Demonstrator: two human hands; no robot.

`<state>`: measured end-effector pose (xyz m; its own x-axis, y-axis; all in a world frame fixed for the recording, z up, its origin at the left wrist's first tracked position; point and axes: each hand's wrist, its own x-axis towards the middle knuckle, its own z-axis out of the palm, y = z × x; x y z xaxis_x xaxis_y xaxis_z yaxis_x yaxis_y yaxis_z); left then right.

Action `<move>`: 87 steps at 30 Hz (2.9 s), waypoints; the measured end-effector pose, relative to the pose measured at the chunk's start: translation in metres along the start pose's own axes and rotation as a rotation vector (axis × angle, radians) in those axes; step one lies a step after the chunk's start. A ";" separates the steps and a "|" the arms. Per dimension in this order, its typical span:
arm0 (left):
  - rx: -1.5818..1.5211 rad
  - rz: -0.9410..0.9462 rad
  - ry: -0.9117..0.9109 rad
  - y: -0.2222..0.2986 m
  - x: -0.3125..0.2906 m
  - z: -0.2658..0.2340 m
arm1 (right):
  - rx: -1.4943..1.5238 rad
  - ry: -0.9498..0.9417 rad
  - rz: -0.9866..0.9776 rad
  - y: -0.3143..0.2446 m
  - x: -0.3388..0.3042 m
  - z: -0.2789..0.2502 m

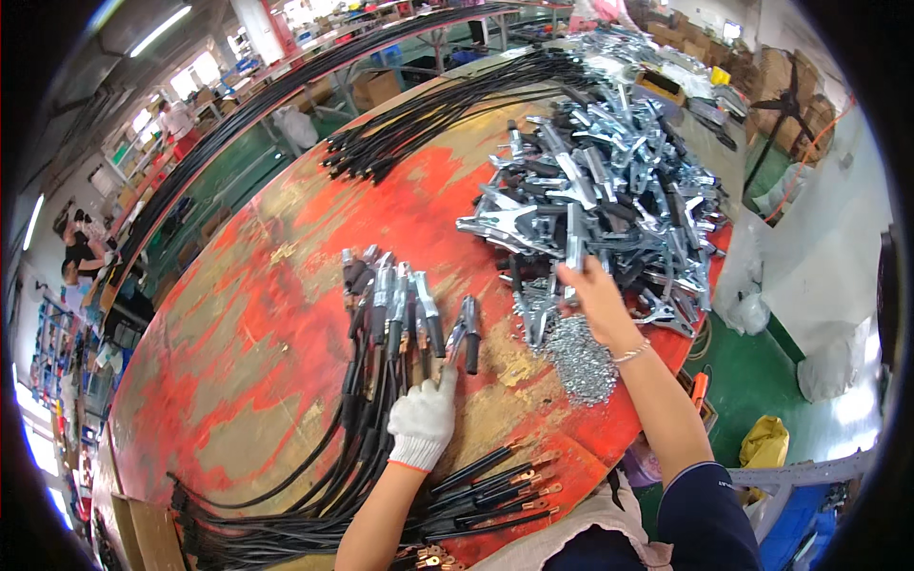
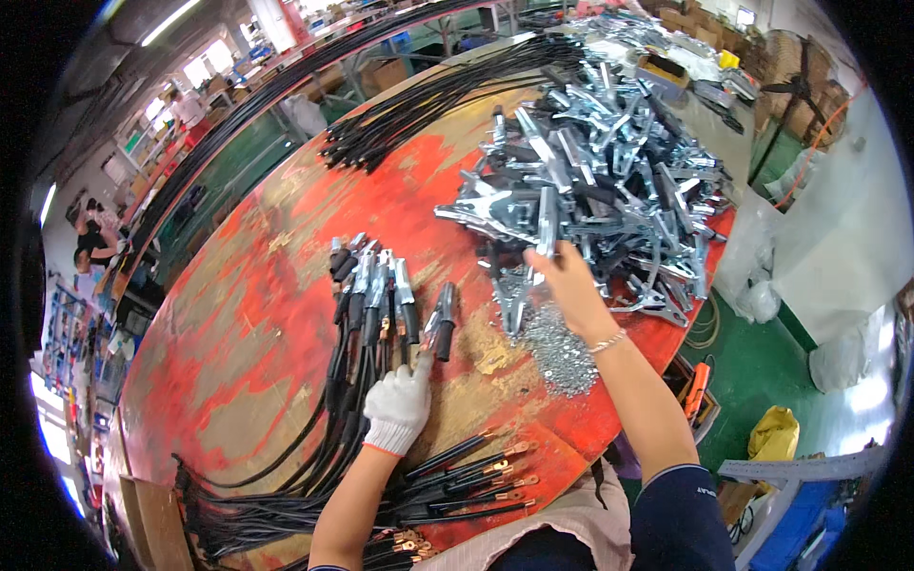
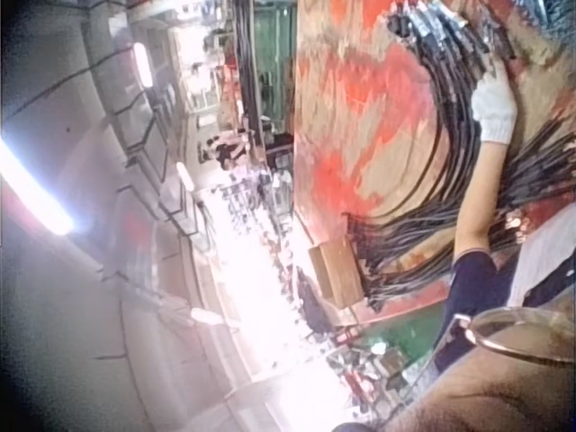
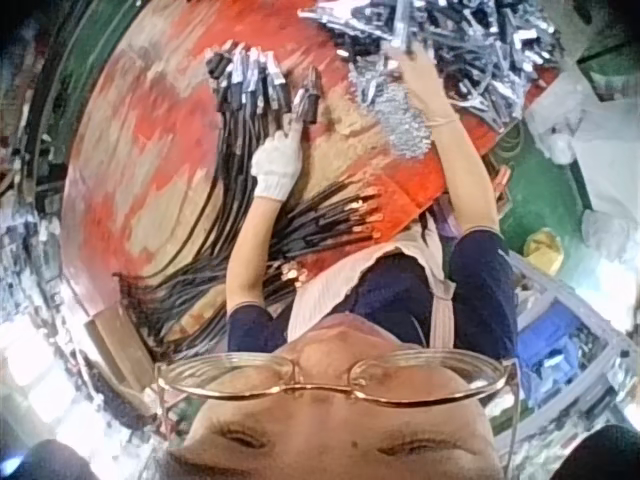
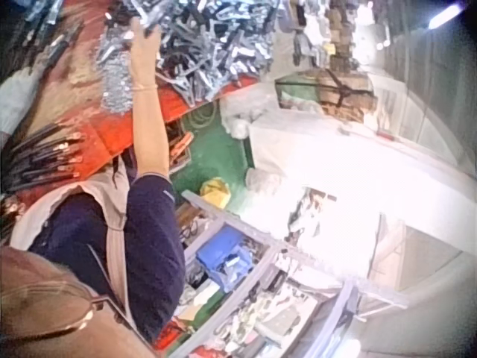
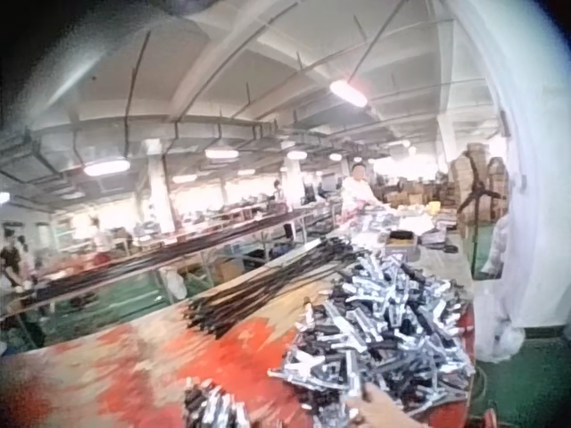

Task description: The person assembles battery booster cables by taking metal clamps from a pile and attaching them onto the cable ends by hand on a work table.

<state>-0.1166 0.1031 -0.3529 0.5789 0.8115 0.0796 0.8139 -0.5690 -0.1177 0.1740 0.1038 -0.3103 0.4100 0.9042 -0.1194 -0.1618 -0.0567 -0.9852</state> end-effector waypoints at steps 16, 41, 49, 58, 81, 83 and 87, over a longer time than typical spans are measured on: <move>-0.115 -0.045 -0.086 0.005 -0.008 0.005 | -1.114 0.235 -0.584 0.012 0.005 -0.027; 0.041 -0.107 -0.002 -0.036 0.029 0.018 | 0.265 0.031 -0.145 0.021 -0.148 -0.042; -0.316 0.283 -0.180 0.031 -0.034 -0.041 | 0.423 -0.037 0.081 0.066 -0.179 -0.071; -0.362 0.166 -0.163 0.032 -0.047 -0.047 | 0.574 -0.118 0.107 0.060 -0.162 -0.052; -1.703 -0.535 -0.608 0.038 -0.028 -0.027 | 0.482 0.010 -0.051 0.082 -0.145 -0.038; -1.638 -0.441 -0.586 0.039 -0.033 -0.026 | 0.399 -0.052 -0.070 0.076 -0.146 -0.030; -1.607 -0.463 -0.659 0.041 -0.033 -0.035 | 0.274 -0.224 -0.074 0.061 -0.151 -0.015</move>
<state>-0.1006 0.0482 -0.3261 0.5272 0.6110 -0.5905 0.3664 0.4634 0.8068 0.1155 -0.0420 -0.3545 0.2272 0.9738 0.0108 -0.3866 0.1004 -0.9168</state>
